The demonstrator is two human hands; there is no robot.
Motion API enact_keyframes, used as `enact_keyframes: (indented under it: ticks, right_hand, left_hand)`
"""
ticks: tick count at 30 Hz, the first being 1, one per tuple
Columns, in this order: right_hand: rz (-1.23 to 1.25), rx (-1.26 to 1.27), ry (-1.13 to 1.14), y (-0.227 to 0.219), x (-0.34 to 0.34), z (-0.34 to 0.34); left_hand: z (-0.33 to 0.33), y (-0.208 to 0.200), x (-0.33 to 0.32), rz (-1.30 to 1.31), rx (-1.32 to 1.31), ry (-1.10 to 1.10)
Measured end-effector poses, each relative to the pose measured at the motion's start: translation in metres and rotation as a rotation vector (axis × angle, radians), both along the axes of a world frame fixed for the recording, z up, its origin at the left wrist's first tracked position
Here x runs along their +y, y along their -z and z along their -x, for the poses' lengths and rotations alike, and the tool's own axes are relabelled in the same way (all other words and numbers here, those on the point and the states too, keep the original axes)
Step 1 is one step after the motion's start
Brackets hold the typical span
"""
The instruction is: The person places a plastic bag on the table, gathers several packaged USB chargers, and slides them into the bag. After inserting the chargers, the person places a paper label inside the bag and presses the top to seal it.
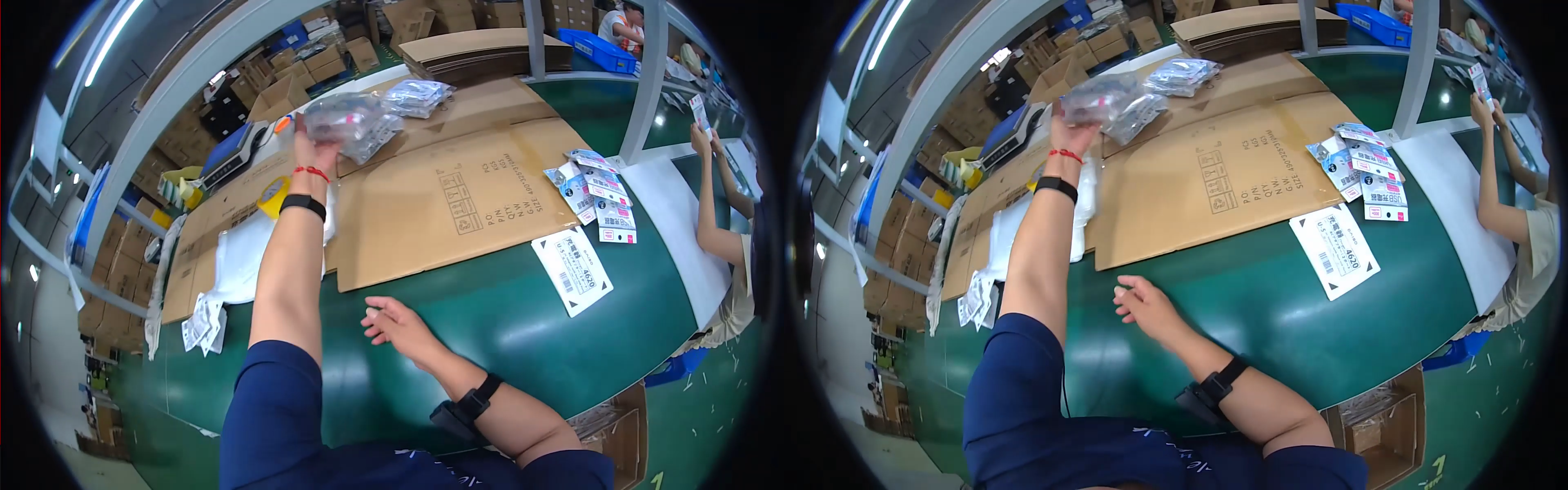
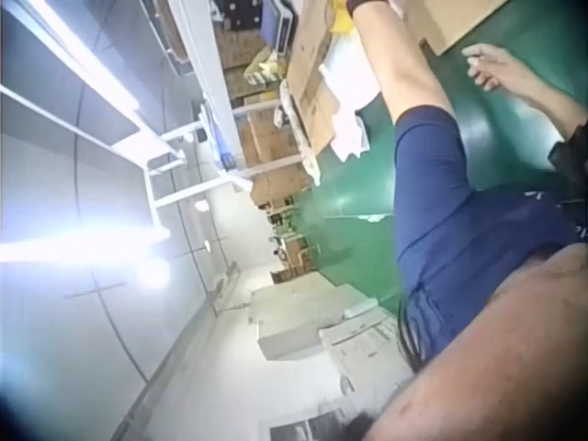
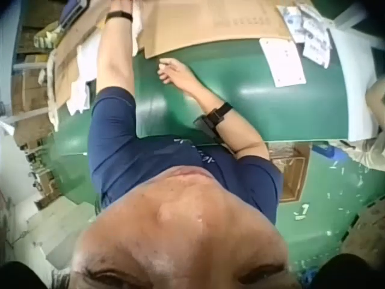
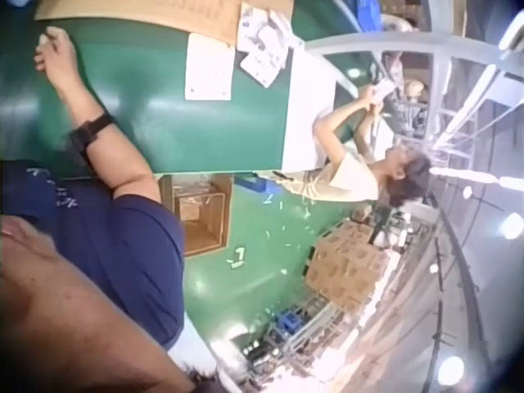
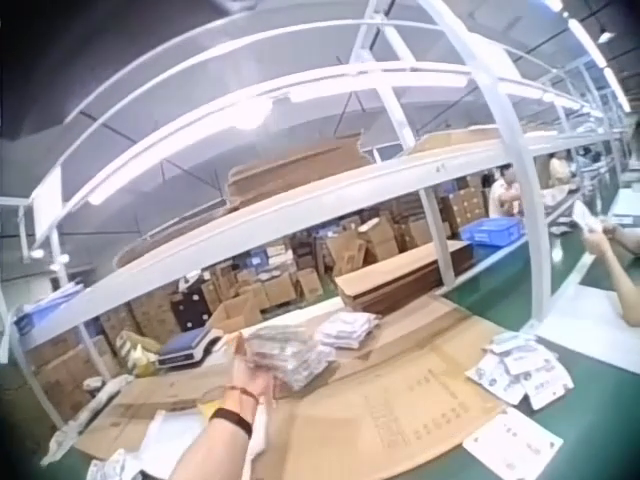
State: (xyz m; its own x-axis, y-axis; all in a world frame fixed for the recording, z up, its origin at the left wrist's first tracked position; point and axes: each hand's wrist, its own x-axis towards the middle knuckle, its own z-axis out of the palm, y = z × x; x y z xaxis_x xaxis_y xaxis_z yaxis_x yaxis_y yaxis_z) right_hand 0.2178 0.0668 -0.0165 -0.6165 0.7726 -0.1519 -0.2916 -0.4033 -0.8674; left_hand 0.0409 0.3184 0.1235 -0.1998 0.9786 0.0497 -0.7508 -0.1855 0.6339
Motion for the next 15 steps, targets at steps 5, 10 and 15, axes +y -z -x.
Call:
enact_keyframes:
  ticks: [5,10,15]
  right_hand:
    - [-0.099,-0.002,-0.044,0.01,-0.004,-0.002]
    - [-0.226,-0.067,-0.104,0.008,-0.002,0.007]
    - [-0.244,-0.105,-0.124,0.009,0.002,0.001]
  left_hand:
    - [-0.013,0.057,0.025,0.199,0.209,-0.268]
    - [0.025,0.103,0.036,0.138,0.445,-0.124]
    - [-0.002,0.093,0.003,0.209,0.388,-0.002]
